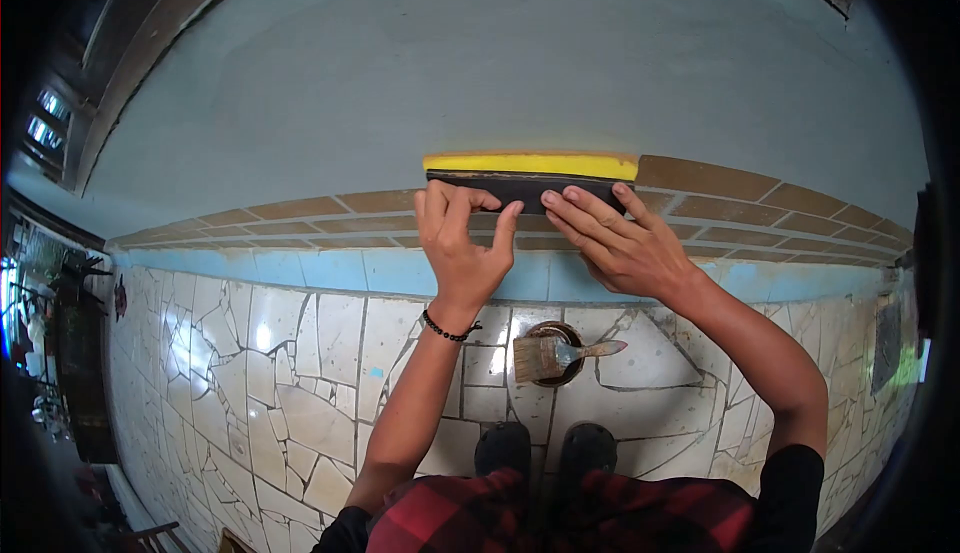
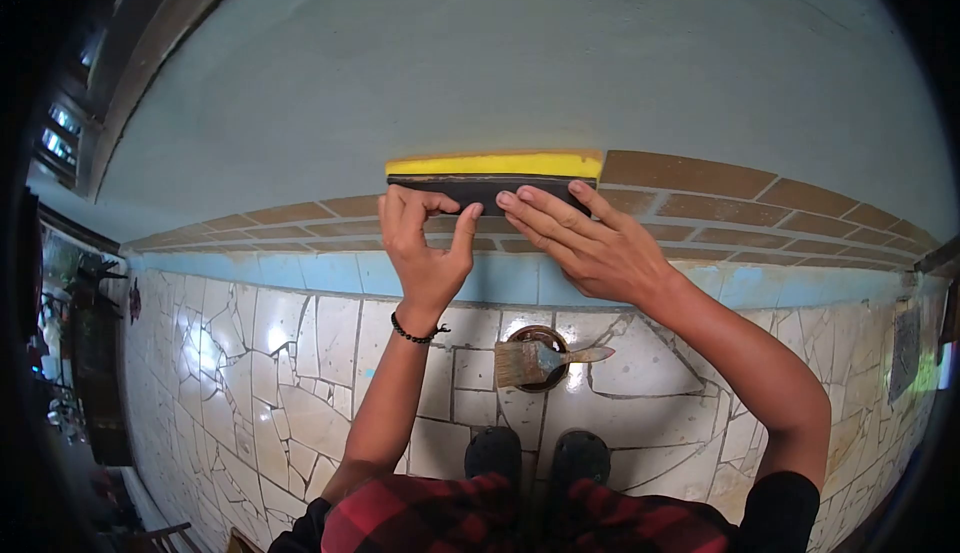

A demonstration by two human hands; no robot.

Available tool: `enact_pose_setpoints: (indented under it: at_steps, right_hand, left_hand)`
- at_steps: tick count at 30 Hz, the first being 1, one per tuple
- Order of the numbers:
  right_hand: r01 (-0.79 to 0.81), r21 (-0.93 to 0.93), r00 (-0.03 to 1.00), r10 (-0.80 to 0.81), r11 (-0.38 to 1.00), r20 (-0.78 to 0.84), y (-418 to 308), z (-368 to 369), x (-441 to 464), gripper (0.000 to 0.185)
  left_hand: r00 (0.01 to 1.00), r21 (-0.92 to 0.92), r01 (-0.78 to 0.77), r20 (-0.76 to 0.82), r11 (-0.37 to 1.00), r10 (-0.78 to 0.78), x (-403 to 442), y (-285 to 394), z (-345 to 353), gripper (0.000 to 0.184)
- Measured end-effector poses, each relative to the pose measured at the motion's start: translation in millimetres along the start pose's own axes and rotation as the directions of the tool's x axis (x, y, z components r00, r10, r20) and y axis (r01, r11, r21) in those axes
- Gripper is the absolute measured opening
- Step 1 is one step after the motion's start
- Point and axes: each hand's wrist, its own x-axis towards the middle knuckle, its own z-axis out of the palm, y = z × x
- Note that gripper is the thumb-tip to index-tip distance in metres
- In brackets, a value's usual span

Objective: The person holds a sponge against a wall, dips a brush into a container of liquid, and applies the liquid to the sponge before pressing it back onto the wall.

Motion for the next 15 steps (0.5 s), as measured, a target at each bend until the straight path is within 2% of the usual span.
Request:
enact_pose_setpoints:
  at_steps: [5, 15]
  right_hand:
    - [-0.036, 0.008, 0.999, 0.036, 0.999, 0.012, -12.9, -2.3, -2.7, 0.056]
    - [0.034, -0.113, 0.999, -0.034, 0.993, 0.0, 8.2, 17.5, -1.3, 0.055]
  left_hand:
    - [0.999, -0.004, 0.017, -0.037, 1.0, -0.017, -4.3, 1.0, -0.6, 0.025]
    - [0.996, 0.039, 0.065, -0.068, 0.997, -0.062, -0.2, 1.2, 8.9, 0.025]
